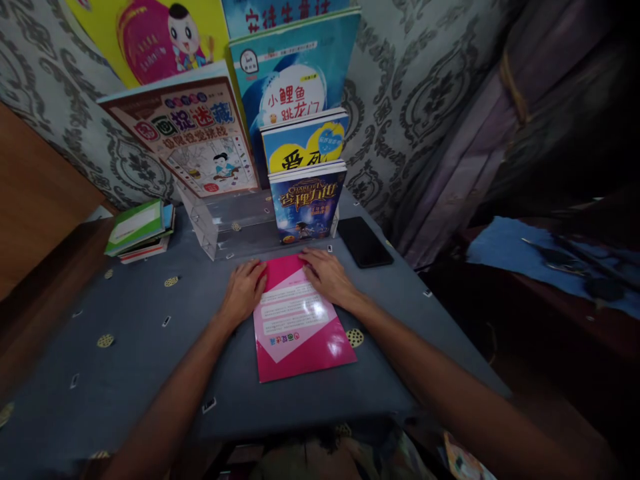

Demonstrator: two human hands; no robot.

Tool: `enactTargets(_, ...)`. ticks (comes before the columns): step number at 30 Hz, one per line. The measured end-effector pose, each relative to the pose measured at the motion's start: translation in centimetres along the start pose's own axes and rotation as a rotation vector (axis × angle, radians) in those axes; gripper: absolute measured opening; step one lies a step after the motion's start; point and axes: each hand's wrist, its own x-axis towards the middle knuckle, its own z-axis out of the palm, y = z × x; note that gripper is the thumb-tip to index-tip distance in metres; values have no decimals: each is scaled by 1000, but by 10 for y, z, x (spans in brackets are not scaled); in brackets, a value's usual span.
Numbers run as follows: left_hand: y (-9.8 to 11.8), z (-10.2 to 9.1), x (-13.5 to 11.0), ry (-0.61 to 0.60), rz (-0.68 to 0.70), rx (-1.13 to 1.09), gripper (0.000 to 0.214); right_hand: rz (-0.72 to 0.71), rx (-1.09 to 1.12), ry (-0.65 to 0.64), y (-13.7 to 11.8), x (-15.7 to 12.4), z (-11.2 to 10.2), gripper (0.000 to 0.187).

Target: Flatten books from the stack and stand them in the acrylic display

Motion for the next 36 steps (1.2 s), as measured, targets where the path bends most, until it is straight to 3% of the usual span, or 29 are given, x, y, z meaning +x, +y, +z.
enactTargets(15,0,0,0,0,-26,-12,36,-54,76,-28,16,4,-7,45)
enactTargets(24,-4,0,1,-5,-34,-11,36,-45,147,33,23,8,-9,48)
enactTargets(29,8,-1,9,-23,-33,60,34,-28,144,39,23,9,-9,48)
enactTargets(36,35,9,21,-113,132,-18,39,-14,132,47,23,9,-7,50)
